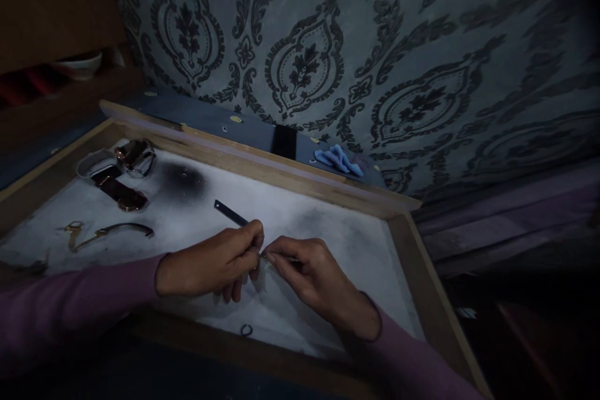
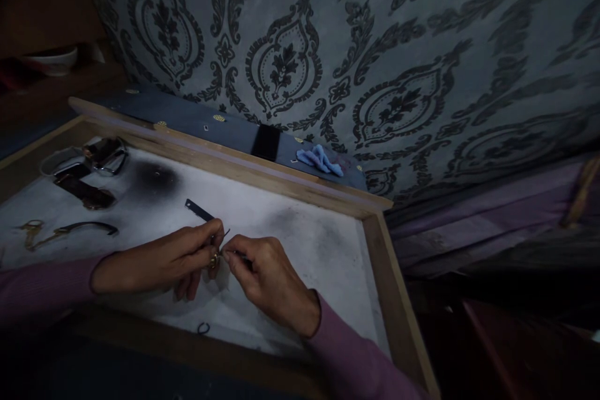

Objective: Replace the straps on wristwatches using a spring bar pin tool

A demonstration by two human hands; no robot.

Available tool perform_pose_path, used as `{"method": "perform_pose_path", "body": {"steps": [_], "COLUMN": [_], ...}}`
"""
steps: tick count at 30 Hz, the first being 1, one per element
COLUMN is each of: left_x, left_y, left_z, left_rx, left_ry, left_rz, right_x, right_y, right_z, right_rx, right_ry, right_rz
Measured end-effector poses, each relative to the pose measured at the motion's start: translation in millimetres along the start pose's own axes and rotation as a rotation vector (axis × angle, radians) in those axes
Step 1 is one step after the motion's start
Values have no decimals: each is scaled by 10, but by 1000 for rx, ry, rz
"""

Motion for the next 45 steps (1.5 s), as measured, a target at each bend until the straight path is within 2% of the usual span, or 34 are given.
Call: {"method": "perform_pose_path", "body": {"steps": [18, 32, 45], "left_x": [2, -8, 7], "left_y": [0, -49, -61], "left_z": [6, 5, 28], "left_rx": [-34, 15, -6], "left_ry": [-7, -17, -21], "left_rz": [5, 39, -8], "right_x": [8, -2, -13], "right_y": [-25, -14, -3], "right_z": [-4, -1, -1], "right_rx": [10, 36, 36], "right_ry": [-27, -37, -45], "right_rz": [1, -18, -42]}}
Point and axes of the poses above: each hand's wrist, its own z-axis towards the middle knuckle, its own x-axis out of the back of the hand, y = z × x, the point moved 6 cm from there along z, towards the middle knuckle, and after that the axes turned 1 degree about y, right-handed, at the moved point
